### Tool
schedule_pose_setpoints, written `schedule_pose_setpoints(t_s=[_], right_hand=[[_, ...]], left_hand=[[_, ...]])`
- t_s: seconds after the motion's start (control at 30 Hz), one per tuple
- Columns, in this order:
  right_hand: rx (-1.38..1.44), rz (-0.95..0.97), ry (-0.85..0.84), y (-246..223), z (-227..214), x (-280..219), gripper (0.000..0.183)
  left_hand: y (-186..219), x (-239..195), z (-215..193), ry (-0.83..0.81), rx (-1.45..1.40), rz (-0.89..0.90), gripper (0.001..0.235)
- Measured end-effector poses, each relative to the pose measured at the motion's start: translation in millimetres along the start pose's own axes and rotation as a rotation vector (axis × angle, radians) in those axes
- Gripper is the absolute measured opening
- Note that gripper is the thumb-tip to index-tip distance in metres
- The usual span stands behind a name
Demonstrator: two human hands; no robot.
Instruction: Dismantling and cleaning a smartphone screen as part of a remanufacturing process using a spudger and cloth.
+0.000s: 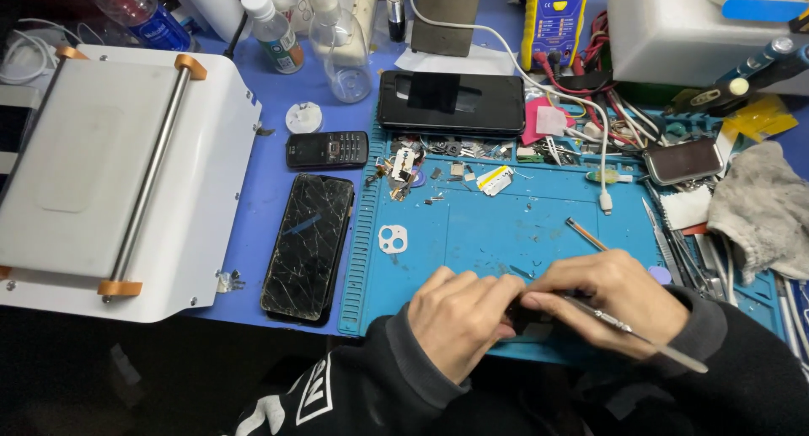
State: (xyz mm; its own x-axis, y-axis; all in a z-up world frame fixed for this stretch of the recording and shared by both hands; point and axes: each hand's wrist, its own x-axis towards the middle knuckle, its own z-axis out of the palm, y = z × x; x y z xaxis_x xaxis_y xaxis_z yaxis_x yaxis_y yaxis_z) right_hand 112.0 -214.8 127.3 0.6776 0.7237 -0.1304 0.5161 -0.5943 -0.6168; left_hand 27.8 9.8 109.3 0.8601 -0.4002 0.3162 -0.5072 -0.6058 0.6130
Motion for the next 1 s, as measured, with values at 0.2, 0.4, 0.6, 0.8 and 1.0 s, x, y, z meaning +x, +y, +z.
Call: schedule_pose_setpoints(t_s=[0.2, 0.4, 0.6, 0.8, 1.0], right_hand=[[0.135, 0.332, -0.127, -22, -21, 11, 0.022], [-0.142, 0.563, -0.055, 9, -31, -7, 0.025], [0.151, 0.185, 0.049, 51, -12, -49, 0.032], [0.098, 0.17, 0.06, 64, 0, -64, 0.024], [0.242, 0.427, 0.497, 35, 14, -72, 0.024]], left_hand=[[-24, -10, 6, 0.094, -0.512, -0.165, 0.02], [-25, -9, -1, 0.037, -0.687, -0.367, 0.017], [-24, -6, -4, 0.022, -0.755, -0.401, 0.018], [-24, -9, 2, 0.08, -0.899, -0.358, 0.022], [-34, -9, 7, 0.304, -1.166, -0.352, 0.05]])
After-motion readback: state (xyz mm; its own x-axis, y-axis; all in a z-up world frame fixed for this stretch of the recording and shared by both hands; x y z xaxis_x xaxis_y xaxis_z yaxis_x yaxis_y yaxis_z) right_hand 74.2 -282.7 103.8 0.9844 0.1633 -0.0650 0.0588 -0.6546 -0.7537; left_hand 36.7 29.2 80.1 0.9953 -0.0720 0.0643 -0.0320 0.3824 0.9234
